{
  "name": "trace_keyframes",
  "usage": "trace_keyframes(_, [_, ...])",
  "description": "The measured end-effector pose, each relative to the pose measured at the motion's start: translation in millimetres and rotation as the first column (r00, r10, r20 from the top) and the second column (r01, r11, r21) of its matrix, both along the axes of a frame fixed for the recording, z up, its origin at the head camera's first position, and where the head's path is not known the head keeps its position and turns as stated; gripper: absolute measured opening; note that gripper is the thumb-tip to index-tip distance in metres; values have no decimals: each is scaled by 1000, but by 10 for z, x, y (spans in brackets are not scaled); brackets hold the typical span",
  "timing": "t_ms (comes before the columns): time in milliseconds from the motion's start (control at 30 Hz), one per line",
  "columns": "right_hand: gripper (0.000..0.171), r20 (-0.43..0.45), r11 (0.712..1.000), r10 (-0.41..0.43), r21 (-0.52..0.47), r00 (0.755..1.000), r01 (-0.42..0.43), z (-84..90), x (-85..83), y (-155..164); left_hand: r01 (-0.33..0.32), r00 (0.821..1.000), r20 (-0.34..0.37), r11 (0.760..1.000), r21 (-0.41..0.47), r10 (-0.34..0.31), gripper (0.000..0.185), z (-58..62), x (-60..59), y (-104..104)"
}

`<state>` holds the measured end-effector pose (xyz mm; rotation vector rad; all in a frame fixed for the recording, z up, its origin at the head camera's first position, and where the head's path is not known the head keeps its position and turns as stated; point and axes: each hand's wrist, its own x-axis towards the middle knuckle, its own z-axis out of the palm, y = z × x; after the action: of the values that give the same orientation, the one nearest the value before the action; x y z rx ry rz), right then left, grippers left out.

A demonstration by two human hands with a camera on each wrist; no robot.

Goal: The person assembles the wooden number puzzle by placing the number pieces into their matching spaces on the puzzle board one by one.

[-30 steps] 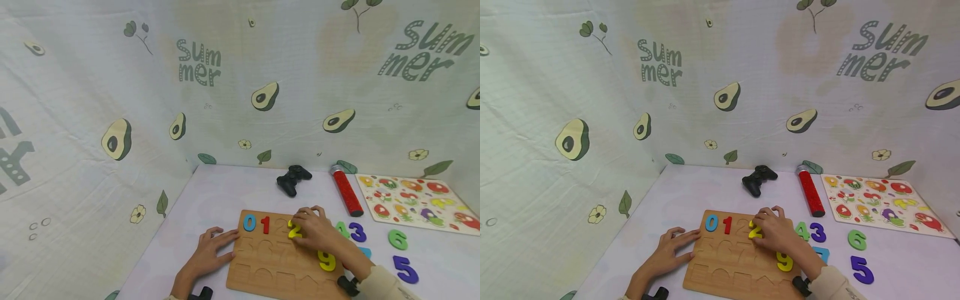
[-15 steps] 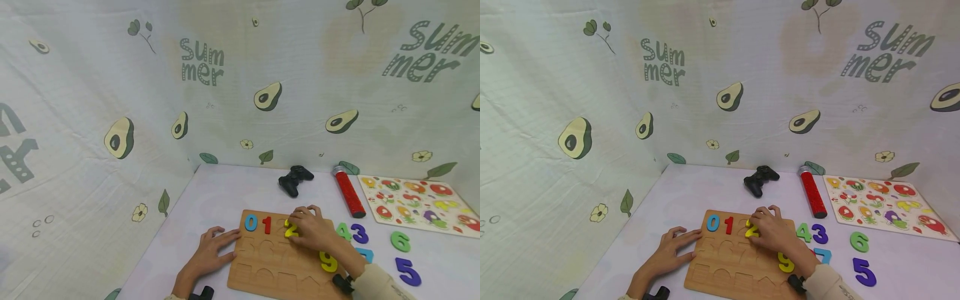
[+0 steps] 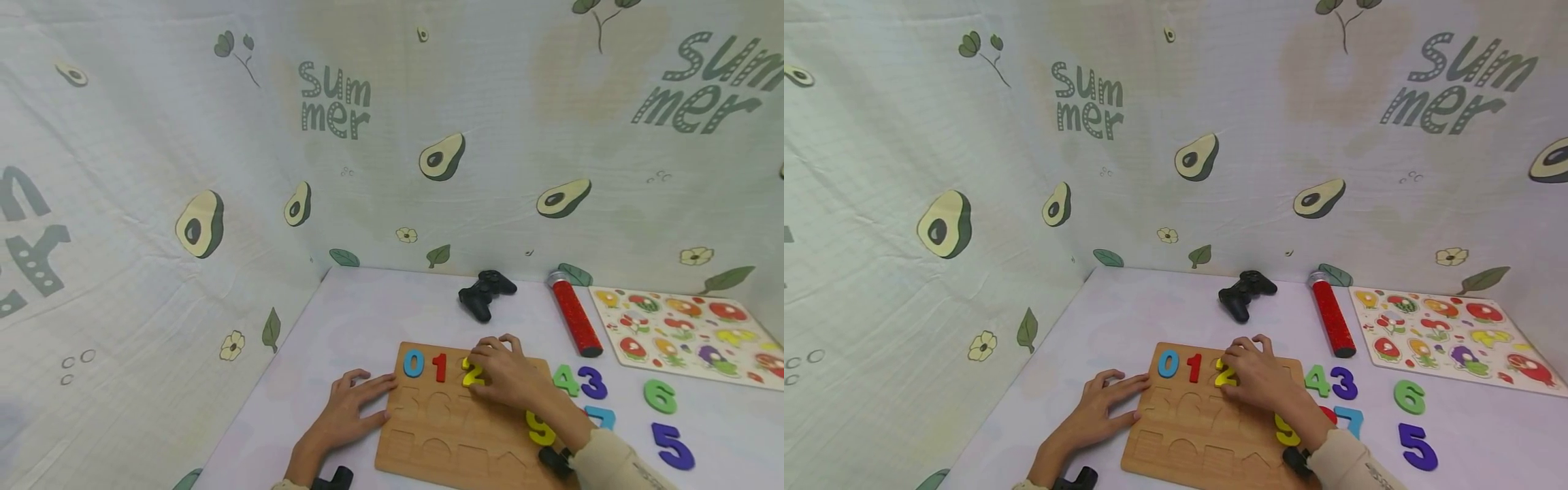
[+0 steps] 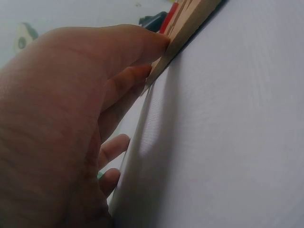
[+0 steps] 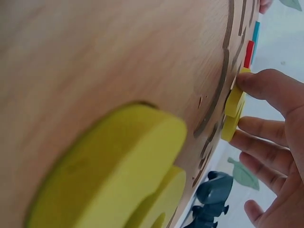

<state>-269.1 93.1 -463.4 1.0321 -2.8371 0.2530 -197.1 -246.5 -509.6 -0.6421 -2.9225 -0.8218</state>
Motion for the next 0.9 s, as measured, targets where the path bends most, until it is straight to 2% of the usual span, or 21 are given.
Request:
trace_keyframes(733, [43, -36, 1000, 6, -6, 999, -6, -14, -20, -95, -8, 1000, 6, 1000, -10, 8, 52, -2, 7, 4])
trace_keyframes(900, [44, -22, 1000, -4, -3, 1000, 4, -26, -18, -108, -1, 1000, 2, 1000, -5, 1, 53, 16, 12, -2])
